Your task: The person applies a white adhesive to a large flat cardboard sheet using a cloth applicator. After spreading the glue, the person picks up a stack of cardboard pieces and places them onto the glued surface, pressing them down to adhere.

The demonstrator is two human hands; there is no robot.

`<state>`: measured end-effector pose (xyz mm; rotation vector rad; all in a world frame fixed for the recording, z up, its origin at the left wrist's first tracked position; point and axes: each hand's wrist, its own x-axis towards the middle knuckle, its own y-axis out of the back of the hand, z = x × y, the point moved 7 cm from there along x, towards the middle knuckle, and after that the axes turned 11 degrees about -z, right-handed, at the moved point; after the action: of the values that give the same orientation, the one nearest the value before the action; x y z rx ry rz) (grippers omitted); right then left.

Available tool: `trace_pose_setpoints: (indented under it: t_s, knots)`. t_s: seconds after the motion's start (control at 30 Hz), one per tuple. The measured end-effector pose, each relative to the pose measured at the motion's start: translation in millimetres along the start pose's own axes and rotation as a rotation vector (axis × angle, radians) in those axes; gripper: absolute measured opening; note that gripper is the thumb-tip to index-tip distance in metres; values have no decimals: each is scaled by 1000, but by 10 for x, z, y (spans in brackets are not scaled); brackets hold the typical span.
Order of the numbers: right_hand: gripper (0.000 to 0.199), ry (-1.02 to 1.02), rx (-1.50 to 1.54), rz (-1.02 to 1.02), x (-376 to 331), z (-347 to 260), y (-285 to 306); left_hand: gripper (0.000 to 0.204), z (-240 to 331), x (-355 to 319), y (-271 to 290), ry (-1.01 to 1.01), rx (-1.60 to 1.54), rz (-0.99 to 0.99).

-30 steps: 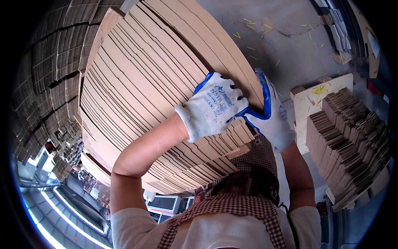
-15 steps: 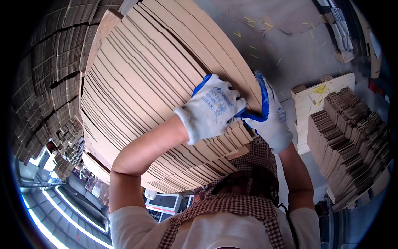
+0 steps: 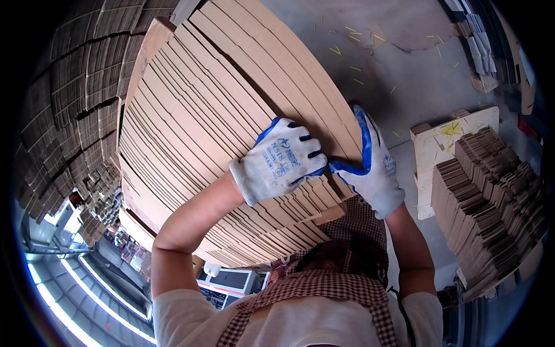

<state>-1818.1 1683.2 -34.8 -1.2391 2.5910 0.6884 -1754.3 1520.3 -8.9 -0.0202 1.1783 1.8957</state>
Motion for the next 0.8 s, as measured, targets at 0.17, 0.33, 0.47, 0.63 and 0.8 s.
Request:
trace_pose_setpoints:
  t_s: [0.17,0.33,0.47,0.63,0.8]
  knots:
    - [100,-12,46,-14,-9,9,-16,37,41,15,48,-3,41,49]
    - [100,-53,-2,-34,2,-38,-8,30,78,66,75,8,88,101]
    - [100,-11,-12,-29,5,-41,-3,25,102,84,95,23,128,137]
    - [99,14,18,-24,4,-40,3,21,138,90,112,40,149,153]
    - [99,-44,64,-52,3,21,-12,24,156,91,90,53,134,119]
